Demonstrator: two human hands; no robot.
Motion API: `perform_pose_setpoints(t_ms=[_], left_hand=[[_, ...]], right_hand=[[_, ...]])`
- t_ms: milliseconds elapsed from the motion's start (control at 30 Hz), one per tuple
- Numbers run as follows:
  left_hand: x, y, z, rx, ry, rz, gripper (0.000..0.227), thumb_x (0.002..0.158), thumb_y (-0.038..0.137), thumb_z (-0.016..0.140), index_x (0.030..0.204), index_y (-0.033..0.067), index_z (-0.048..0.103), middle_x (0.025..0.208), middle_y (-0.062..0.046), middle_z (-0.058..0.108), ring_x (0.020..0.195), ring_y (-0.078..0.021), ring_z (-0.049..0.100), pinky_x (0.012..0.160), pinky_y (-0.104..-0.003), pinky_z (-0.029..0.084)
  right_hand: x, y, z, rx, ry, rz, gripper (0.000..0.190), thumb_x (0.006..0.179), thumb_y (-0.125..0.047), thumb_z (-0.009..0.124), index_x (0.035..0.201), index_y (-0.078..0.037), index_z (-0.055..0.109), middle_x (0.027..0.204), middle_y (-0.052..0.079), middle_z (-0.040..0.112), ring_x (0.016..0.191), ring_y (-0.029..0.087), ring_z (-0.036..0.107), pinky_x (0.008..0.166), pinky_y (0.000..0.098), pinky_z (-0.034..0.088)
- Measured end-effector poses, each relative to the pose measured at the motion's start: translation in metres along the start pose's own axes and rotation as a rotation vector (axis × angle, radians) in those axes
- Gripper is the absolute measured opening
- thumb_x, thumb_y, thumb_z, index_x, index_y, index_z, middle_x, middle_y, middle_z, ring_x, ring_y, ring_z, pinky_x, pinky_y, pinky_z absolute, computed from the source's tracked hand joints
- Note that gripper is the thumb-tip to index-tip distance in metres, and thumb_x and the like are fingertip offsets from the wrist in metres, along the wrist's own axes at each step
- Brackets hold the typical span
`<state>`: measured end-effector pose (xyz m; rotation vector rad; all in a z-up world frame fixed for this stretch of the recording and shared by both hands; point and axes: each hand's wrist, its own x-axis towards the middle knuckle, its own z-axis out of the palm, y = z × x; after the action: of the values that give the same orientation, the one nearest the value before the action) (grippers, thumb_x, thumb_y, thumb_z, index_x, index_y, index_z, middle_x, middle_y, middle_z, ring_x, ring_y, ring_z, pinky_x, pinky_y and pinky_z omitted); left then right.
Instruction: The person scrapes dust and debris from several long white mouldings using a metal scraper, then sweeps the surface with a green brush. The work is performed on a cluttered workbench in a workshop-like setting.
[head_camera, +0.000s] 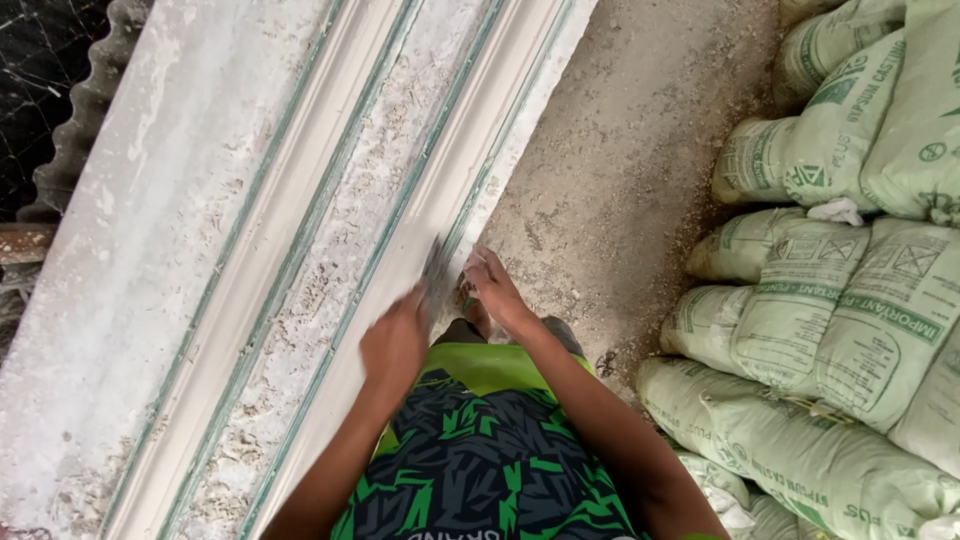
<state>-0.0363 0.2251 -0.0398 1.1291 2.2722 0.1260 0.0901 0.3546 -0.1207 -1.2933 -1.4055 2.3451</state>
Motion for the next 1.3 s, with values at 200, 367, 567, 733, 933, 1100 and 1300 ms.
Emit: perform_pose_setpoints(t_ms=[200, 367, 567, 733, 933, 1100, 1300], left_hand=[[0.203, 0.117, 0.008, -0.015, 0.104, 0.136, 0.044, 0.108, 0.025, 0.045, 0.152, 0.0270, 0.047, 0.111, -0.007, 0.072, 0.108, -0.0320, 0.072, 0.089, -0.056, 0.057], [0.216, 0.109, 0.003, -0.121, 0.126, 0.205, 0.042, 0.107, 0.028, 0.049, 0.149, 0.0317, 0.051, 0.114, -0.011, 0.073, 0.107, -0.0396, 0.071, 0.089, -0.059, 0.056], [0.079, 0.060, -0.021, -0.227, 0.042, -0.012, 0.042, 0.104, 0.026, 0.054, 0.146, 0.0244, 0.057, 0.133, -0.015, 0.069, 0.120, -0.0447, 0.063, 0.099, -0.063, 0.052], [0.111, 0.108, -0.038, -0.129, -0.178, -0.367, 0.054, 0.103, 0.050, 0.041, 0.151, 0.0277, 0.053, 0.142, -0.013, 0.065, 0.129, -0.0436, 0.061, 0.111, -0.061, 0.048], [0.309, 0.242, -0.026, -0.045, 0.155, -0.082, 0.037, 0.104, 0.034, 0.048, 0.134, 0.0247, 0.067, 0.117, -0.012, 0.076, 0.112, -0.0418, 0.070, 0.096, -0.059, 0.055], [0.400, 0.266, 0.004, -0.157, 0.215, 0.104, 0.040, 0.099, 0.027, 0.046, 0.135, 0.0361, 0.059, 0.122, -0.004, 0.072, 0.099, -0.0413, 0.073, 0.084, -0.060, 0.059], [0.219, 0.140, 0.035, 0.212, 0.139, 0.175, 0.046, 0.104, 0.018, 0.042, 0.149, 0.0294, 0.041, 0.157, -0.001, 0.048, 0.080, -0.0482, 0.072, 0.066, -0.065, 0.060]], right_hand=[[-0.014, -0.040, -0.016, -0.037, -0.015, -0.048, 0.076, 0.110, -0.038, 0.043, 0.160, 0.006, 0.007, 0.160, 0.037, 0.020, 0.146, 0.056, 0.030, 0.119, 0.0699, 0.033], [0.017, -0.019, -0.079, 0.029, -0.085, -0.085, 0.080, 0.108, -0.037, 0.044, 0.161, 0.006, 0.002, 0.160, 0.037, 0.016, 0.146, 0.059, 0.026, 0.117, 0.0768, 0.028], [0.062, -0.011, -0.169, 0.166, -0.039, -0.015, 0.075, 0.107, -0.032, 0.051, 0.162, 0.002, 0.012, 0.157, 0.035, 0.030, 0.137, 0.051, 0.044, 0.108, 0.0660, 0.043], [0.092, -0.093, -0.238, -0.109, -0.111, 0.158, 0.076, 0.104, -0.044, 0.053, 0.167, -0.018, 0.017, 0.165, 0.025, 0.026, 0.141, 0.045, 0.046, 0.117, 0.0622, 0.040], [0.149, -0.145, -0.263, 0.063, -0.198, -0.042, 0.082, 0.107, -0.034, 0.048, 0.164, -0.004, -0.003, 0.162, 0.035, 0.016, 0.145, 0.053, 0.036, 0.118, 0.0694, 0.033], [0.154, -0.180, -0.273, -0.138, -0.202, -0.092, 0.072, 0.111, -0.032, 0.043, 0.165, -0.007, 0.004, 0.167, 0.029, 0.014, 0.152, 0.049, 0.026, 0.123, 0.0628, 0.030], [0.193, -0.171, -0.292, 0.015, -0.285, -0.131, 0.077, 0.113, -0.029, 0.044, 0.162, 0.002, -0.007, 0.166, 0.033, -0.003, 0.154, 0.052, 0.011, 0.127, 0.0679, 0.019]])
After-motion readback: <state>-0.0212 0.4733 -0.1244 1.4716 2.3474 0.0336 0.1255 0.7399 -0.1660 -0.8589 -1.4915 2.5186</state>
